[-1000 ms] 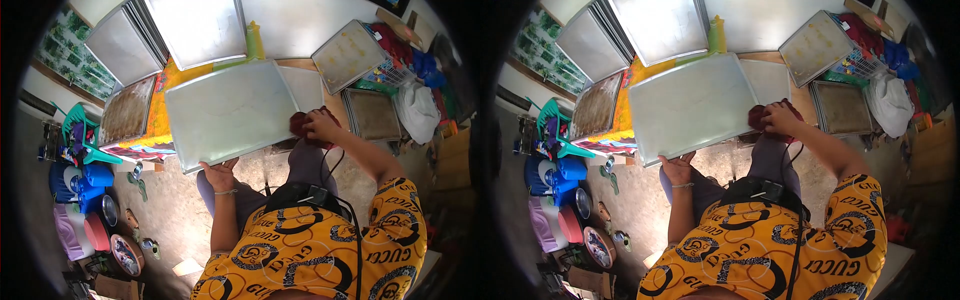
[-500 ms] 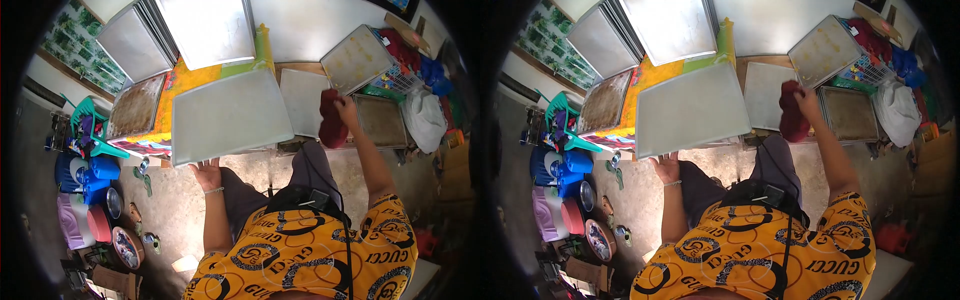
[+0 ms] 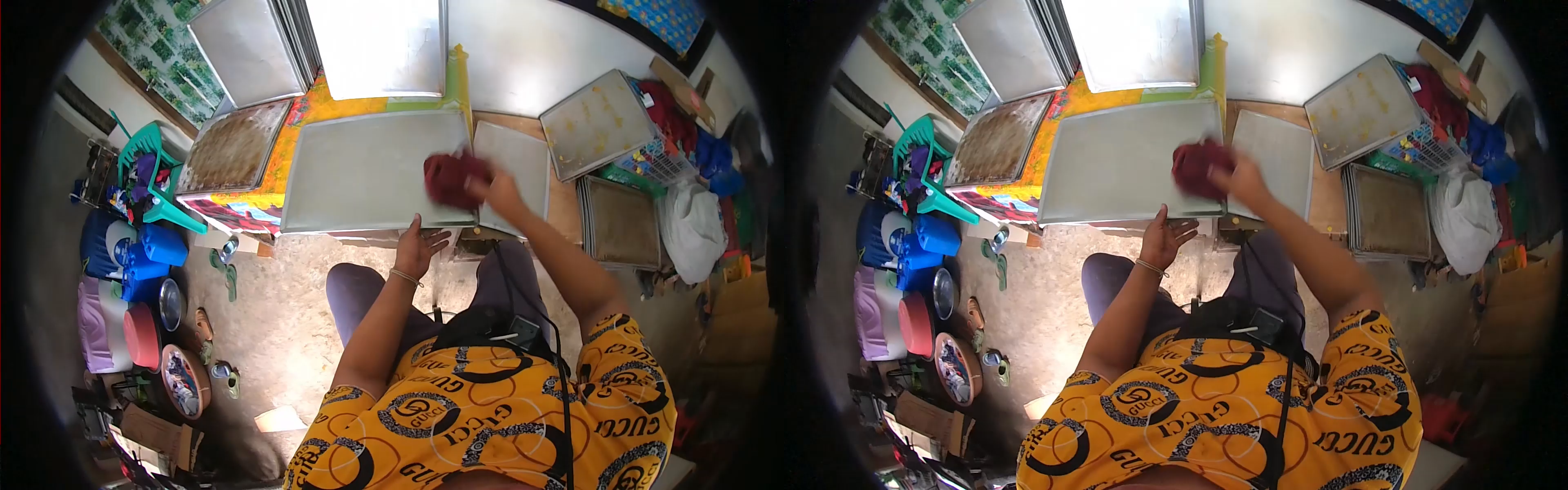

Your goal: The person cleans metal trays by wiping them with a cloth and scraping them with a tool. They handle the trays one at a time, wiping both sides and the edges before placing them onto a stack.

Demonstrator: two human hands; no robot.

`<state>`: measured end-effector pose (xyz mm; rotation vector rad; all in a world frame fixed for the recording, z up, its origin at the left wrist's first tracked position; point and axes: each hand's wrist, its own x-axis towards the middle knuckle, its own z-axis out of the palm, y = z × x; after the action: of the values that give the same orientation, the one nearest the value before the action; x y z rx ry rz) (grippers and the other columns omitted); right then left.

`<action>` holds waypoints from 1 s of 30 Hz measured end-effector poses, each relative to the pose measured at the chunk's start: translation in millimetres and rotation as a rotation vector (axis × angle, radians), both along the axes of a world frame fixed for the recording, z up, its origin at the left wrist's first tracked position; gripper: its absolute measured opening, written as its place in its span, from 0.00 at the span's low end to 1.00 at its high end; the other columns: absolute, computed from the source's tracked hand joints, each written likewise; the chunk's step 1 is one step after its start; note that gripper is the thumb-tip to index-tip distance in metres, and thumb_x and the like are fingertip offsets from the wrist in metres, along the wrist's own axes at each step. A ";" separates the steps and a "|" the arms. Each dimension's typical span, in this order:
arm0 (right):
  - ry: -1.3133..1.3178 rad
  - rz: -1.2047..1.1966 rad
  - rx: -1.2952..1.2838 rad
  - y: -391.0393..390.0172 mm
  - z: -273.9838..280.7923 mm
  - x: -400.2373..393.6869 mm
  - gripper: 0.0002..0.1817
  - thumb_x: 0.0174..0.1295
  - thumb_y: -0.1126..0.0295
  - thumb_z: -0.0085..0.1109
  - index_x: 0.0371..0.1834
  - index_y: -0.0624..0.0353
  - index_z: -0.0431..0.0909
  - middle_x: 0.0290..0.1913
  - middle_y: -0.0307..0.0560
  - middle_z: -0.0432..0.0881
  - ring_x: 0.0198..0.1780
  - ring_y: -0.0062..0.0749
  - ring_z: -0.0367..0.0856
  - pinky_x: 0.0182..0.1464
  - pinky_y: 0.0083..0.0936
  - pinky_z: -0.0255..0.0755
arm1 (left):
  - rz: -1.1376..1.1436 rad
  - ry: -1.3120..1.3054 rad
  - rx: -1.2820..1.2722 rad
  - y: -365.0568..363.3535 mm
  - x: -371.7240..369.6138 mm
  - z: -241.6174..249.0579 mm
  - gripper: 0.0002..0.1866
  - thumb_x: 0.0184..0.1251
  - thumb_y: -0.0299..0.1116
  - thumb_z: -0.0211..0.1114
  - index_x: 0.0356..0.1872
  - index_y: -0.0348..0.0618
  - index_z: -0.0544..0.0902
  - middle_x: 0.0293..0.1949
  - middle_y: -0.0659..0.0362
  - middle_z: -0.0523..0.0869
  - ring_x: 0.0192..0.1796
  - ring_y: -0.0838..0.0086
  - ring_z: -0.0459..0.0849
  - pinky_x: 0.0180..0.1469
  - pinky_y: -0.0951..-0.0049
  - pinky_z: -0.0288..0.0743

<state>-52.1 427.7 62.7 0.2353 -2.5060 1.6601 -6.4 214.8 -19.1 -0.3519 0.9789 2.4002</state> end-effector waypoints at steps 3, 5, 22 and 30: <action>0.082 0.171 0.605 -16.4 -10.2 27.2 0.26 0.40 0.54 0.69 0.43 0.56 0.79 0.60 0.60 0.68 0.60 0.58 0.66 0.63 0.50 0.57 | 0.047 0.046 -0.035 -0.2 -7.6 -14.7 0.21 0.72 0.45 0.46 0.56 0.39 0.71 0.46 0.51 0.80 0.45 0.61 0.81 0.48 0.56 0.78; 0.320 0.125 0.891 -35.6 26.9 37.1 0.26 0.39 0.52 0.69 0.40 0.55 0.80 0.63 0.59 0.63 0.63 0.63 0.60 0.63 0.61 0.52 | 0.100 0.018 -0.002 -0.4 -8.6 -15.0 0.20 0.72 0.42 0.46 0.55 0.40 0.72 0.45 0.53 0.81 0.42 0.64 0.82 0.44 0.58 0.80; -0.151 -0.159 1.022 -65.6 -15.3 -174.7 0.40 0.53 0.34 0.51 0.68 0.39 0.63 0.73 0.56 0.49 0.75 0.56 0.41 0.71 0.55 0.37 | 0.054 0.135 -0.022 -1.2 -10.2 -19.2 0.13 0.66 0.36 0.59 0.40 0.33 0.73 0.18 0.59 0.72 0.15 0.80 0.64 0.33 0.64 0.82; -0.245 -0.343 1.083 -109.4 -16.5 -212.0 0.42 0.55 0.35 0.50 0.67 0.53 0.64 0.72 0.62 0.51 0.72 0.65 0.43 0.69 0.62 0.39 | -0.092 0.221 -0.011 3.1 -22.2 -66.6 0.18 0.65 0.37 0.61 0.47 0.32 0.74 0.41 0.51 0.81 0.37 0.66 0.83 0.34 0.66 0.82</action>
<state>-264.1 318.3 46.2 -0.3150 -3.1115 0.1063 -28.6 217.8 -85.7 -0.0442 1.0795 2.3863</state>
